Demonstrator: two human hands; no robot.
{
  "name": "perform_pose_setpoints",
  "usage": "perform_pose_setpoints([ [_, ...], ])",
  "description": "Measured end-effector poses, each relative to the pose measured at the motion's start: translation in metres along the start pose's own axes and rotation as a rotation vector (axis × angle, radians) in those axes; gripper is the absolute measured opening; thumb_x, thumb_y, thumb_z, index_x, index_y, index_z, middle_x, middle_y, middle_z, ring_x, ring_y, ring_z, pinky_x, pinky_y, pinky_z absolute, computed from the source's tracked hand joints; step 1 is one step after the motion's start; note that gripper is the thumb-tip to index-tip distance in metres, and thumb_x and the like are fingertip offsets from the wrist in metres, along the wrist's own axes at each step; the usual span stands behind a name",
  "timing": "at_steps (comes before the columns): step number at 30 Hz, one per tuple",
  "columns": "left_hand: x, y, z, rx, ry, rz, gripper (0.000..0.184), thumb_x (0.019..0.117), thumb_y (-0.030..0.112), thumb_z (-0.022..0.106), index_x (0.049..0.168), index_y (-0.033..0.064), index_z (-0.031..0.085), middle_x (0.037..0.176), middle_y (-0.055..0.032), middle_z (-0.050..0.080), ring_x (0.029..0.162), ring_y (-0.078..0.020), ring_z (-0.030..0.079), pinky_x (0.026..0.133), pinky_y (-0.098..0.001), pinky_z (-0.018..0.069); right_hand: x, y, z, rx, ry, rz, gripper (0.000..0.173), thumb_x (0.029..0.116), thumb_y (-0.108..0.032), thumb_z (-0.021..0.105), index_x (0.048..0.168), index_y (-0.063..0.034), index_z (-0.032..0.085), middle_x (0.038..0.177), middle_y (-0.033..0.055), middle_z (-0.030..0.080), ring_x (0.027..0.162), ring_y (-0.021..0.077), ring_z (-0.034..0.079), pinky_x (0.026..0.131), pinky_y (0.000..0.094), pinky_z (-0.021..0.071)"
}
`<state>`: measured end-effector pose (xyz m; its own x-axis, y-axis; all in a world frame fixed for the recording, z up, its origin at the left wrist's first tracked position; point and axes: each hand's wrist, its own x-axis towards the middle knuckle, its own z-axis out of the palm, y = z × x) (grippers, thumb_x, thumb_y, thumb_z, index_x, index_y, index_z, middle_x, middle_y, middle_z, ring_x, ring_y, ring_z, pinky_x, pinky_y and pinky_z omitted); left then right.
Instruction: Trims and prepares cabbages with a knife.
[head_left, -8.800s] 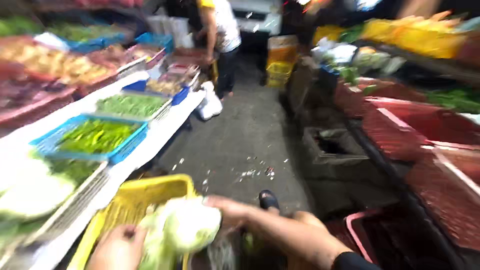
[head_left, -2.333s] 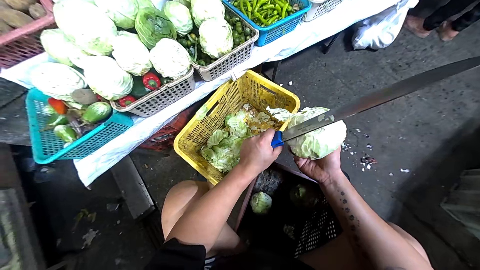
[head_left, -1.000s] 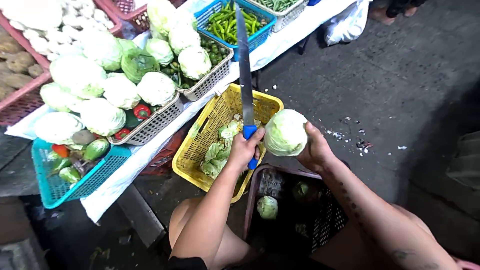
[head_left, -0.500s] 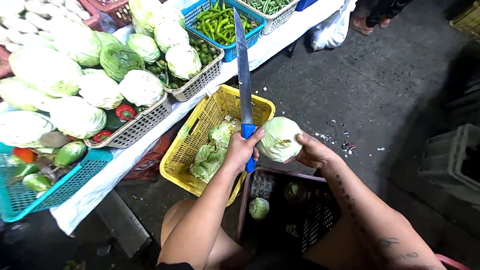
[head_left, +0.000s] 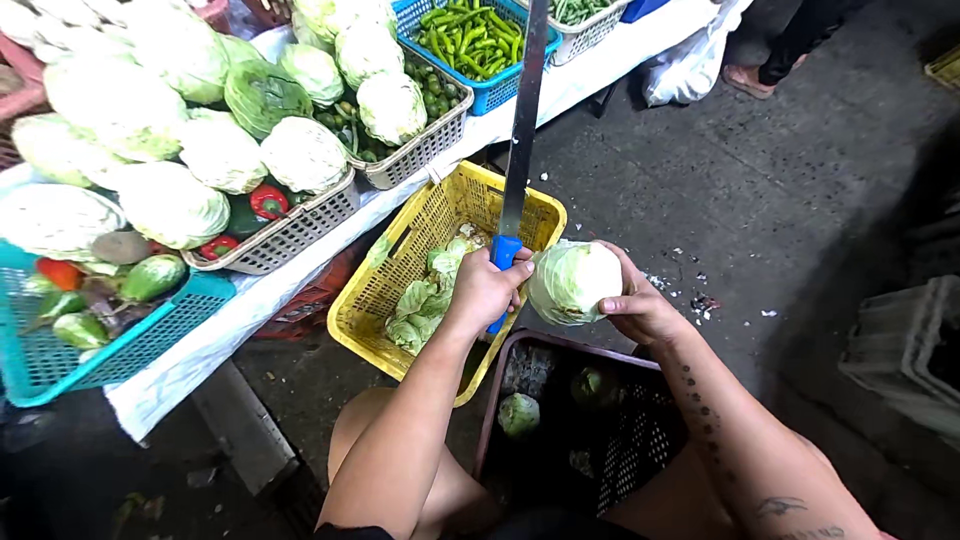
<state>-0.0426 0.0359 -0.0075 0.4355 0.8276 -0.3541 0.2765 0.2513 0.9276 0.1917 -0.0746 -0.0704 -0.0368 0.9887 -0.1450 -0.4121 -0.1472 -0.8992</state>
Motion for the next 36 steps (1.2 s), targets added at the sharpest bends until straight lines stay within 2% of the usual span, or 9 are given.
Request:
perform_pose_setpoints([
  [4,-0.003,0.001,-0.004,0.163,0.007,0.055,0.022,0.0975,0.014,0.072,0.119,0.0122,0.071,0.089,-0.0058,0.073,0.049,-0.0146,0.06,0.044,-0.0278,0.0537,0.0,-0.006,0.005,-0.096,0.014,-0.023,0.102,0.065,-0.016,0.092,0.149,-0.0269,0.034,0.133,0.0108,0.06,0.114,0.026,0.066,0.091,0.044,0.0598],
  [10,-0.001,0.003,-0.005,0.333,0.085,0.05,0.013,0.097,0.017,0.066,0.105,0.0077,0.07,0.065,-0.0056,0.066,0.049,-0.016,0.063,0.047,-0.0339,0.0557,0.005,-0.004,0.011,-0.134,0.211,0.028,0.104,0.0634,-0.022,0.092,0.151,-0.0247,0.035,0.131,0.0118,0.062,0.107,0.0266,0.068,0.081,0.0443,0.0623],
  [17,-0.005,0.005,-0.001,-0.078,-0.007,0.131,0.018,0.0972,0.004,0.062,0.114,0.0016,0.067,0.058,-0.0042,0.059,0.045,-0.0132,0.059,0.044,-0.0288,0.0552,0.008,-0.001,0.012,0.161,0.368,0.151,0.084,0.0848,-0.037,0.078,0.152,-0.0273,0.028,0.125,0.0192,0.063,0.096,0.0384,0.071,0.069,0.0542,0.0631],
  [25,-0.013,-0.004,-0.001,-0.379,-0.357,0.12,0.01,0.0911,0.004,0.056,0.1,0.0037,0.062,0.061,-0.0076,0.061,0.044,-0.0126,0.058,0.045,-0.0276,0.0553,0.009,-0.001,0.017,0.303,0.403,0.126,0.071,0.0948,-0.043,0.069,0.152,-0.0257,0.031,0.128,0.0147,0.063,0.105,0.0341,0.07,0.078,0.0535,0.0627],
  [27,-0.014,0.002,-0.008,-0.21,-0.233,0.165,0.009,0.0924,0.003,0.057,0.099,0.0038,0.063,0.059,-0.0045,0.06,0.044,-0.0118,0.057,0.044,-0.0273,0.0541,0.008,-0.001,0.015,0.315,0.403,0.142,0.068,0.098,-0.046,0.064,0.154,-0.0257,0.03,0.132,0.0163,0.062,0.107,0.0371,0.069,0.077,0.0556,0.0622],
  [29,-0.009,0.007,-0.017,0.116,0.032,0.177,0.011,0.0922,0.01,0.064,0.102,0.0064,0.068,0.064,-0.0032,0.063,0.047,-0.0124,0.06,0.046,-0.0302,0.0549,0.006,-0.003,0.014,0.321,0.368,0.144,0.064,0.0982,-0.051,0.06,0.152,-0.0261,0.034,0.133,0.0164,0.061,0.105,0.0373,0.069,0.072,0.0542,0.0625],
  [32,0.003,0.002,-0.027,0.365,0.243,0.06,0.036,0.0916,0.034,0.078,0.12,0.0113,0.072,0.103,-0.0071,0.066,0.066,-0.0157,0.065,0.061,-0.0366,0.0603,0.003,-0.005,0.013,0.388,0.261,0.111,0.064,0.0927,-0.061,0.063,0.141,-0.0208,0.05,0.126,0.0166,0.065,0.098,0.0335,0.072,0.067,0.0488,0.0634],
  [33,0.004,0.0,-0.025,0.331,0.258,0.04,0.039,0.0911,0.035,0.079,0.121,0.0115,0.071,0.104,-0.0067,0.067,0.064,-0.0151,0.064,0.059,-0.0352,0.0598,0.003,-0.005,0.014,0.421,0.213,0.099,0.067,0.0897,-0.063,0.065,0.139,-0.0196,0.052,0.124,0.0171,0.066,0.096,0.0328,0.072,0.065,0.0477,0.0635],
  [36,-0.003,0.002,-0.007,0.019,0.153,0.051,0.024,0.096,0.022,0.074,0.115,0.0074,0.071,0.079,-0.0063,0.07,0.046,-0.0124,0.057,0.042,-0.0272,0.052,0.003,-0.004,0.017,0.502,0.093,0.075,0.072,0.0841,-0.069,0.068,0.135,-0.0197,0.057,0.119,0.0167,0.068,0.092,0.031,0.073,0.062,0.0459,0.0628],
])
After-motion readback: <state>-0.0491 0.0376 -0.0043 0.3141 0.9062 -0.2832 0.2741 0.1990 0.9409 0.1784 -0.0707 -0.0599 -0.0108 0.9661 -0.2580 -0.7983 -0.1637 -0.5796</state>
